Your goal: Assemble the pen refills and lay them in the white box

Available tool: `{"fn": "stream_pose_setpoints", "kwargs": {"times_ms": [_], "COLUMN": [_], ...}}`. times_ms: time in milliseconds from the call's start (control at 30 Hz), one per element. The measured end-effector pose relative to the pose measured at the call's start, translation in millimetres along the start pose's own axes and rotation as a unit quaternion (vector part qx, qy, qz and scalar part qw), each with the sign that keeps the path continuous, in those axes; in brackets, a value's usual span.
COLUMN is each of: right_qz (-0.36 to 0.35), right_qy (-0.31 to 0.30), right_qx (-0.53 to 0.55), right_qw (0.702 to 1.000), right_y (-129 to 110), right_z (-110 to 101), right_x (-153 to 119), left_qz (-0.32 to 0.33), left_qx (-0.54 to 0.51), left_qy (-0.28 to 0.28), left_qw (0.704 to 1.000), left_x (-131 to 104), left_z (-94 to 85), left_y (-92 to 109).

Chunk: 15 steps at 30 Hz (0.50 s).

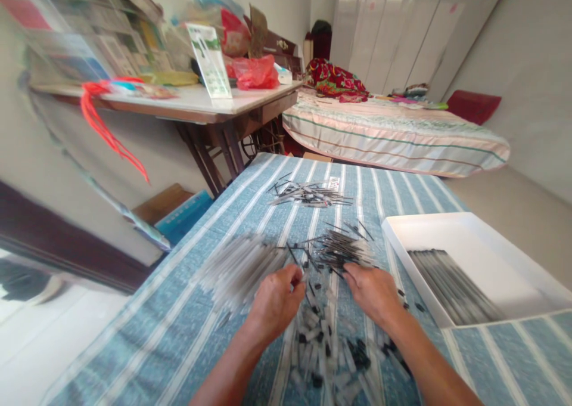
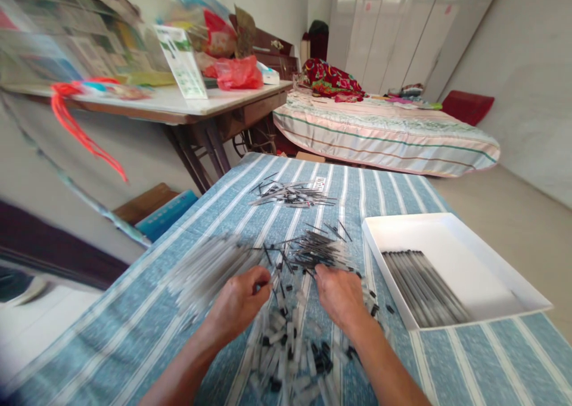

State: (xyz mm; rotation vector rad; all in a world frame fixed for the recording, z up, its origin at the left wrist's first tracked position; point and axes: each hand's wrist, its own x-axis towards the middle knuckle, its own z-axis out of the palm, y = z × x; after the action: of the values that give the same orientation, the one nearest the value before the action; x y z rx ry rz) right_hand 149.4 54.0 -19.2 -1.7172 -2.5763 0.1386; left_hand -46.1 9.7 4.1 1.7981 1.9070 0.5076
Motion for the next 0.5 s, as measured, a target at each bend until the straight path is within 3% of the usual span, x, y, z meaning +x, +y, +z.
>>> {"fn": "stream_pose_setpoints", "kwargs": {"times_ms": [200,500], "right_qz": [0.046,0.001], "right_qy": [-0.068,-0.026], "right_qx": [-0.078,-0.104], "right_qw": [0.994,0.994], "right_y": [-6,3], "right_z": [-5,1], "right_x": [10,9], "left_qz": [0.011,0.007], "left_qx": [-0.161,-0.241], "left_qy": [-0.024,-0.069], "left_qw": [0.987,0.968], "left_x": [0,-1], "left_z": [3.8,1.1], "left_y": [-4,0]}}
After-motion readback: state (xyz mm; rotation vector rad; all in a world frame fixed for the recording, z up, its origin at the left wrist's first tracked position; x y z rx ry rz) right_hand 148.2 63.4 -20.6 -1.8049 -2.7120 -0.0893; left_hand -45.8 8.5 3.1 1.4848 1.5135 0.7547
